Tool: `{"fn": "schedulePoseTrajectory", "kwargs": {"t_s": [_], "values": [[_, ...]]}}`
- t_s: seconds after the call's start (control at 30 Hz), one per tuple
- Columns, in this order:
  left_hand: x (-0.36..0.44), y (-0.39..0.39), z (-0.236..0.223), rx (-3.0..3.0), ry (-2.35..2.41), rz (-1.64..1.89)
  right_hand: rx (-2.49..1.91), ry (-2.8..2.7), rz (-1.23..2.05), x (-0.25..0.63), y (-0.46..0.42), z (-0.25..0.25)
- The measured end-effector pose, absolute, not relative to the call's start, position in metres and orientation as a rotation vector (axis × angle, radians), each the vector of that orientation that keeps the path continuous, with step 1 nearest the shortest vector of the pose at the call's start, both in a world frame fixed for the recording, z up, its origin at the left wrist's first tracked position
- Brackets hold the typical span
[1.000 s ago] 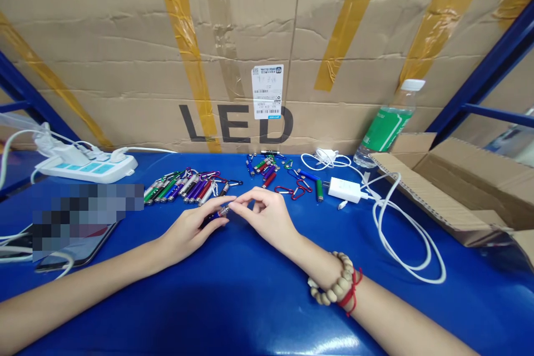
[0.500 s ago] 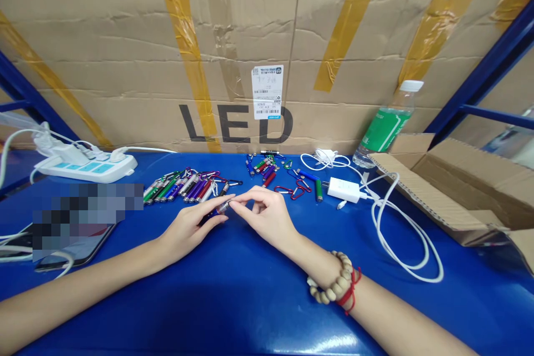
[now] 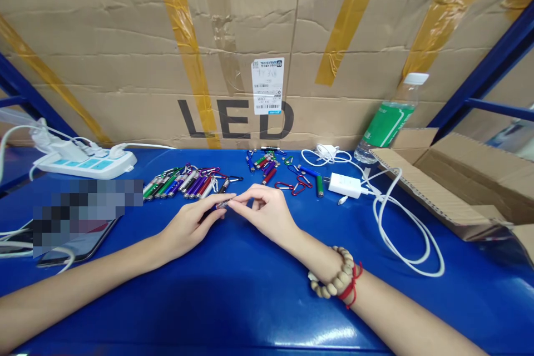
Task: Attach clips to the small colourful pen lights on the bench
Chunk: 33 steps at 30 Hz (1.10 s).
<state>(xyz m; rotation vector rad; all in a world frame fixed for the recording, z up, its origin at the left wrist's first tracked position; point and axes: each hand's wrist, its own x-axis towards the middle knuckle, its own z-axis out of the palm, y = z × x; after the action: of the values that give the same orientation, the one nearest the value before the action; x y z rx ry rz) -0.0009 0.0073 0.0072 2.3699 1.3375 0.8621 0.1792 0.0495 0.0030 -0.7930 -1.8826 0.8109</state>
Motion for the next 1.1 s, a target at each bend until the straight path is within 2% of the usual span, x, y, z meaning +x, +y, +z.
{"fn": "schedulePoseTrajectory", "kwargs": {"t_s": [0.37,0.57,0.9,1.1], "values": [[0.0008,0.0068,0.0101,2.333,1.4,0.779,-0.887,-1.904,0.825,0.1804,0.0484,0.0058],[-0.0005,0.0091,0.0085,2.329,1.365,0.78,-0.747,-1.905,0.93,0.1829,0.0498,0.0032],[-0.0013,0.0089,0.0062,2.268,1.378,0.741,-0.733,-1.9,0.804,0.1793,0.0472,0.0061],[-0.0003,0.0086,0.0094,2.283,1.318,0.713,-0.648,-1.843,0.986,0.1818,0.0508,0.0045]]}}
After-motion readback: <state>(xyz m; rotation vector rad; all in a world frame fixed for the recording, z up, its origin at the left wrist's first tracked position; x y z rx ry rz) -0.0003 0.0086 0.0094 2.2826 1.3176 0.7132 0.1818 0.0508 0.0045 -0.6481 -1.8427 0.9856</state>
